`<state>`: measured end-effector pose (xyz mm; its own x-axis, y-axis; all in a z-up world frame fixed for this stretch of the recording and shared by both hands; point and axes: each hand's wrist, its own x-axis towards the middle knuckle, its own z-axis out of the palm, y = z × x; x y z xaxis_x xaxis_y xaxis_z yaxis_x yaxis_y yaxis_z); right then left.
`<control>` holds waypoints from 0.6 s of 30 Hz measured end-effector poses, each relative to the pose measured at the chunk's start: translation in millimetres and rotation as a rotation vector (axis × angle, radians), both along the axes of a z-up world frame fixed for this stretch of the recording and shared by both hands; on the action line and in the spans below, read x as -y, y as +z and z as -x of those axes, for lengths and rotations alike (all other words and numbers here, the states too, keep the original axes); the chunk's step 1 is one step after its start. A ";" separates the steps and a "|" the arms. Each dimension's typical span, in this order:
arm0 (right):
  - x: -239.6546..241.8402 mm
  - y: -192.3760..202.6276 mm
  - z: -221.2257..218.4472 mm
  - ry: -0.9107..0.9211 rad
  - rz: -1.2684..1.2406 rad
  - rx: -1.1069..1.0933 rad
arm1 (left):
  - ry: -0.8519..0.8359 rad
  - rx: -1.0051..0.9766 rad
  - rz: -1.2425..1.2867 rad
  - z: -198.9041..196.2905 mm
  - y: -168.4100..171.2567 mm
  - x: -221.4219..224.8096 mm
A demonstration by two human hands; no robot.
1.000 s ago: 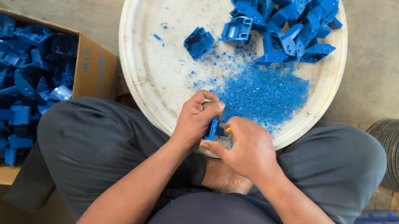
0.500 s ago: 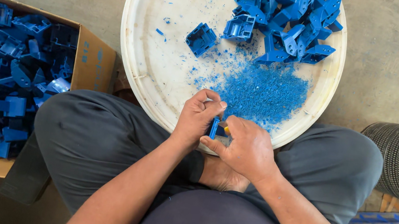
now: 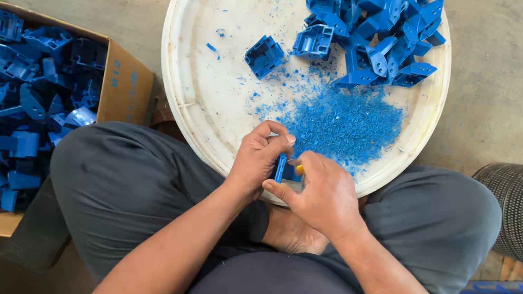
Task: The person trims excess material from small blue plastic parts using a handheld blade while seated on the floor, placing the trimmed parts into a cardboard box.
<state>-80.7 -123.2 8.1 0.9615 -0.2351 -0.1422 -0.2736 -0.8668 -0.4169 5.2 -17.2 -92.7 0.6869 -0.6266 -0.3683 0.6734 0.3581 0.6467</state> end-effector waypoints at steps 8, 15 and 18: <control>-0.6 -8.0 3.7 0.092 -0.033 0.150 | -0.008 -0.001 0.028 3.6 -5.8 -2.4; 1.2 -8.8 -1.1 0.110 -0.005 0.124 | -0.002 0.000 0.000 0.8 -8.9 -0.1; 1.6 -9.8 -1.1 0.097 -0.005 0.105 | 0.000 -0.006 0.001 1.6 -10.7 0.1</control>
<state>-79.6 -124.8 -1.6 0.9893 -0.1401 -0.0401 -0.1433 -0.8849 -0.4432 3.6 -17.3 -103.4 0.6848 -0.6268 -0.3717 0.6771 0.3588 0.6424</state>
